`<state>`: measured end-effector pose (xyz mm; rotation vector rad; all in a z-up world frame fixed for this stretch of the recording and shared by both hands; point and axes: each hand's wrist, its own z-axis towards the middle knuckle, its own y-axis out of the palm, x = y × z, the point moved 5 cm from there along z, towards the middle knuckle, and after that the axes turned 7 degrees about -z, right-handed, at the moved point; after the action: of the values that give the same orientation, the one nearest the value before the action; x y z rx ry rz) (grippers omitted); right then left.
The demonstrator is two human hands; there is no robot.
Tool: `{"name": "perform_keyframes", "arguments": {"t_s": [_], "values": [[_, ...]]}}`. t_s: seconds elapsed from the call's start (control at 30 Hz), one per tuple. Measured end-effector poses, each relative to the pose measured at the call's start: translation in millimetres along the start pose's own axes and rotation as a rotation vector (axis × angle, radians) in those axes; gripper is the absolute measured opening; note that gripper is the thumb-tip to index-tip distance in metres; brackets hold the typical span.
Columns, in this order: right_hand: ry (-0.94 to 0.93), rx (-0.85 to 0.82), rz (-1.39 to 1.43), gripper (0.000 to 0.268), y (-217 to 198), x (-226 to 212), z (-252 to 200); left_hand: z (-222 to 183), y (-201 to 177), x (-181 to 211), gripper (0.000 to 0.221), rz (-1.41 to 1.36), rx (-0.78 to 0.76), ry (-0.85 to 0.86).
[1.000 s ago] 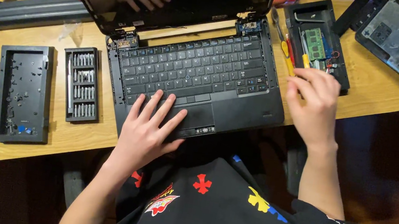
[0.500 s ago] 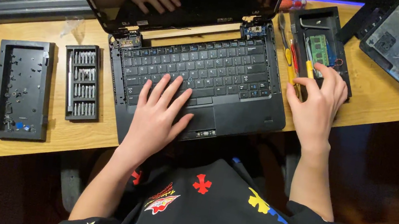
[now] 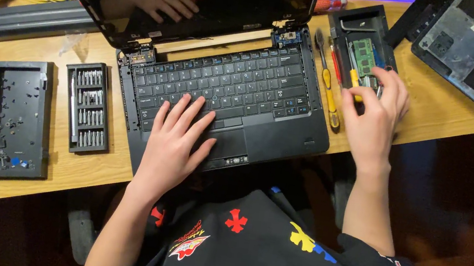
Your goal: Repairing or assembling a laptop on a workbench.
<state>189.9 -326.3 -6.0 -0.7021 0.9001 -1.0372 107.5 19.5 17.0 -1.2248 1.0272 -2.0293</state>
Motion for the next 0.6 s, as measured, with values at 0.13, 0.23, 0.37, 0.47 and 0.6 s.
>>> {"name": "perform_keyframes", "arguments": {"t_s": [0.13, 0.23, 0.37, 0.47, 0.6], "values": [[-0.051, -0.048, 0.013, 0.012, -3, -4, 13, 1, -1, -1, 0.048, 0.009, 0.009, -0.009], [-0.113, -0.059, -0.025, 0.016, 4, -5, 12, 1, -2, 0, 0.048, 0.016, 0.016, -0.008], [-0.106, -0.067, -0.037, 0.012, 8, -5, 14, -1, -2, 0, 0.046, -0.001, 0.031, 0.0], [-0.144, -0.056, -0.056, 0.009, 18, 4, 13, -1, -1, -1, 0.045, -0.008, 0.045, 0.002], [-0.153, -0.03, -0.036, 0.005, 33, 22, 7, -4, -3, -2, 0.04, -0.04, 0.092, 0.006]]}}
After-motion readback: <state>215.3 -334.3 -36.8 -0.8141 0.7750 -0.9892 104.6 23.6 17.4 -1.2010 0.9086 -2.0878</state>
